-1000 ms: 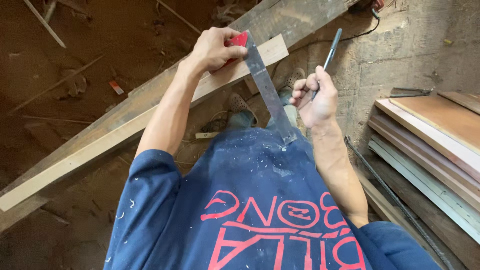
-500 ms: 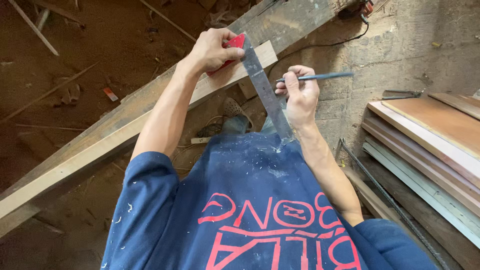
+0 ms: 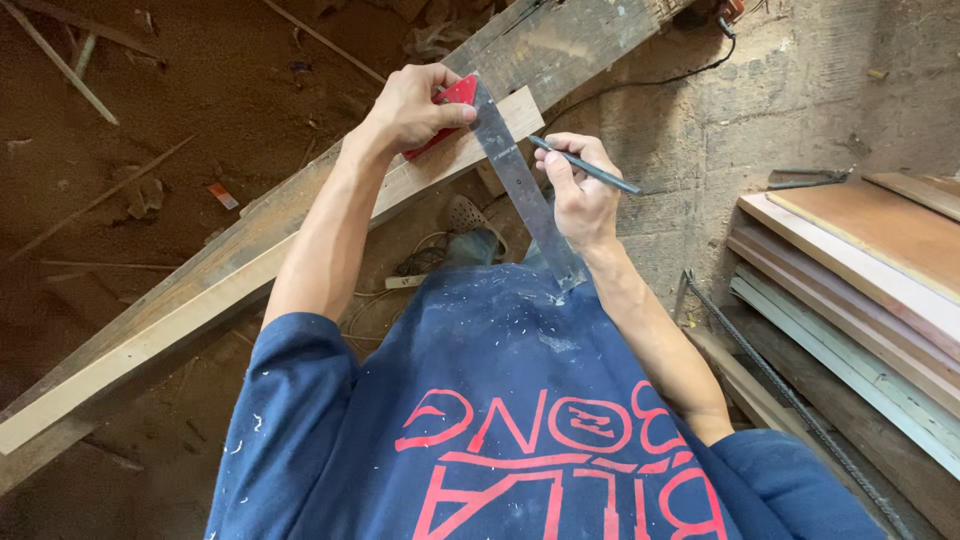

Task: The person measures and marks a wooden plank with a square and pencil, then uses a circular saw to cut the plank. The person repeats this process multiple times, cutting the plank into smaller pieces and stacking them.

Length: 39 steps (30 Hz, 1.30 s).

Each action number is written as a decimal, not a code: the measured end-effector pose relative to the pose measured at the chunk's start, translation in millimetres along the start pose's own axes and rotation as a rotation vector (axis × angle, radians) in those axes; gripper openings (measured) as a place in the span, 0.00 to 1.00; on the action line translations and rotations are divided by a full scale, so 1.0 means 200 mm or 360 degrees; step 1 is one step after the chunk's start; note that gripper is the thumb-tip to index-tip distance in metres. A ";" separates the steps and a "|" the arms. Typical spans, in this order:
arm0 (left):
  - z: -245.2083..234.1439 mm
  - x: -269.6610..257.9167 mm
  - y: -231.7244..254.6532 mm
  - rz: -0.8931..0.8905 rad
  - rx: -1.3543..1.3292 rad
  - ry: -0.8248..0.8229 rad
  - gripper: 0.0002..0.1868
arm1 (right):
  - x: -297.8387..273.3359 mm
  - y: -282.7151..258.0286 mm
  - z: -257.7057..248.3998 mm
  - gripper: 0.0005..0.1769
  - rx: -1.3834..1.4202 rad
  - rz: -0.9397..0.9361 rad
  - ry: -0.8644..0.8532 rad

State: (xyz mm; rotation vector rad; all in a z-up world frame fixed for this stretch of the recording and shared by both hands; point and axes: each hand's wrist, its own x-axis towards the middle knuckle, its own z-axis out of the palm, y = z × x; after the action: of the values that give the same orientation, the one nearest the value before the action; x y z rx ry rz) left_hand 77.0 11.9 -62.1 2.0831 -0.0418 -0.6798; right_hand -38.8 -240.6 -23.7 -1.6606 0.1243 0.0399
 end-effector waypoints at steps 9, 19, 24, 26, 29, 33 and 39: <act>-0.01 -0.01 0.02 -0.0022 -0.0002 0.0010 0.23 | 0.03 -0.03 0.05 0.11 -0.0141 -0.0109 0.0012; 0.00 -0.04 0.04 0.0083 0.0233 0.0149 0.24 | 0.08 -0.08 0.04 0.07 -0.0771 -0.0446 -0.0112; 0.01 -0.02 0.04 0.0054 0.0255 0.0134 0.25 | 0.07 -0.20 -0.02 0.08 -0.0629 -0.0172 -0.0030; 0.01 -0.02 0.03 0.0088 0.0266 0.0133 0.25 | 0.13 -0.18 0.04 0.09 -0.0578 -0.0468 0.0072; 0.01 -0.03 0.02 0.0140 0.0307 0.0127 0.25 | 0.16 -0.08 0.11 0.07 -0.0485 -0.0331 0.0060; 0.01 -0.03 0.03 -0.0002 0.0301 0.0102 0.24 | 0.05 0.04 -0.06 0.10 -0.0865 -0.0164 -0.0160; 0.00 -0.06 0.09 -0.0063 -0.0010 0.0126 0.20 | -0.03 0.05 -0.28 0.17 -0.0690 0.0304 0.0068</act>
State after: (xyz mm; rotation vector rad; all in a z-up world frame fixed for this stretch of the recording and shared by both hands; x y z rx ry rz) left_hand 70.9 5.2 -41.3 2.1080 0.0463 -0.6196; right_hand -48.2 -297.0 -27.7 -2.0779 0.3248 0.1868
